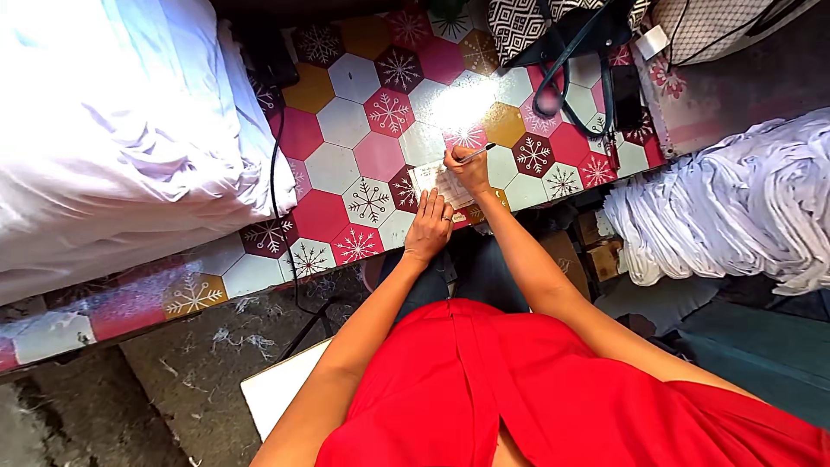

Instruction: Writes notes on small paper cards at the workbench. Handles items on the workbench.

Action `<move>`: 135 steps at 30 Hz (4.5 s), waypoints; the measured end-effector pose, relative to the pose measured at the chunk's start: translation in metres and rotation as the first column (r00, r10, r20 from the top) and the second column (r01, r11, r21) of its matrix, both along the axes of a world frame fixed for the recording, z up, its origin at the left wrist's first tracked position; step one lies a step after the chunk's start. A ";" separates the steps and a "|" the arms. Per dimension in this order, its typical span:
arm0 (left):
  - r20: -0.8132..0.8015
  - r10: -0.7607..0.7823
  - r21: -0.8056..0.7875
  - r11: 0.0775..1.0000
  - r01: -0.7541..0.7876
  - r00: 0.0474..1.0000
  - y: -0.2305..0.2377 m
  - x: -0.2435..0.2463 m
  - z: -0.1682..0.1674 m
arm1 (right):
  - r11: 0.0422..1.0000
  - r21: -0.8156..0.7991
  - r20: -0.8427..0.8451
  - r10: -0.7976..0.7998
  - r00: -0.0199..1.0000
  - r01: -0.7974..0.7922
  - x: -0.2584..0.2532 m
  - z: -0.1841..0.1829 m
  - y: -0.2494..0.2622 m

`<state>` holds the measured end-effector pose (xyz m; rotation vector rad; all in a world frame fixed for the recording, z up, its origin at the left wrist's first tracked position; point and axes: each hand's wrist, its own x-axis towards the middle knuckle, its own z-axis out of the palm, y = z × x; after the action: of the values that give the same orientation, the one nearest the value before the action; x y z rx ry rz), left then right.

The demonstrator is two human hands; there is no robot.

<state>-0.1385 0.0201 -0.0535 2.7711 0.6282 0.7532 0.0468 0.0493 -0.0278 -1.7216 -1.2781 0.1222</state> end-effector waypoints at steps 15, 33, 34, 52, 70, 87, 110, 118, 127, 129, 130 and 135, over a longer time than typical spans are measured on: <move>0.007 0.006 0.022 1.000 -0.007 1.000 0.000 0.001 -0.001 | 1.000 0.009 -0.018 0.008 1.000 -0.008 0.001 0.002 -0.001; 0.006 0.004 0.010 1.000 -0.004 1.000 0.000 0.001 0.002 | 1.000 0.003 -0.030 0.013 0.999 -0.013 0.004 -0.001 -0.001; 0.010 0.003 0.008 1.000 -0.003 1.000 0.000 0.001 0.002 | 1.000 0.006 -0.032 0.012 0.999 -0.012 0.003 0.000 -0.001; 0.003 0.006 0.024 1.000 -0.006 1.000 0.000 0.000 0.001 | 0.997 0.072 -0.341 0.027 0.940 -0.002 0.006 0.003 0.000; -0.003 0.002 0.017 1.000 -0.002 1.000 0.001 0.000 0.003 | 0.995 0.096 -0.356 0.042 0.933 -0.008 0.005 0.003 0.000; 0.021 0.035 0.068 0.997 -0.036 0.999 0.003 -0.001 0.001 | 0.975 0.202 -0.867 0.132 0.480 0.096 0.041 0.061 -0.074; -0.081 -0.249 -0.037 0.968 0.247 0.965 0.002 0.039 0.017 | 0.880 -0.450 -0.537 -0.405 0.740 0.156 0.066 0.067 -0.171; -0.090 -0.353 -0.010 0.935 0.354 0.931 0.003 0.107 0.021 | 0.904 -0.387 -0.609 -0.398 0.686 0.181 0.169 0.134 -0.197; -0.115 -0.288 0.061 0.953 0.296 0.951 0.000 0.108 0.012 | 0.750 0.028 -0.245 -0.636 0.732 0.661 0.430 0.253 -0.121; -0.135 -0.275 0.077 0.955 0.287 0.952 0.000 0.108 0.013 | 0.707 0.015 -0.120 -0.701 0.703 0.707 0.471 0.291 -0.093; -0.140 -0.268 0.092 0.955 0.282 0.953 0.000 0.108 0.012 | 0.691 -0.003 -0.052 -0.722 0.690 0.723 0.486 0.306 -0.078; -0.172 -0.253 0.096 0.957 0.272 0.952 -0.002 0.104 0.014 | 0.707 -0.035 0.155 -0.694 0.703 0.706 0.547 0.329 -0.009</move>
<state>-0.0342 0.0186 -0.0398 2.9634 0.2344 0.5333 0.5938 0.0405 0.3009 -2.2172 -0.6179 -0.3988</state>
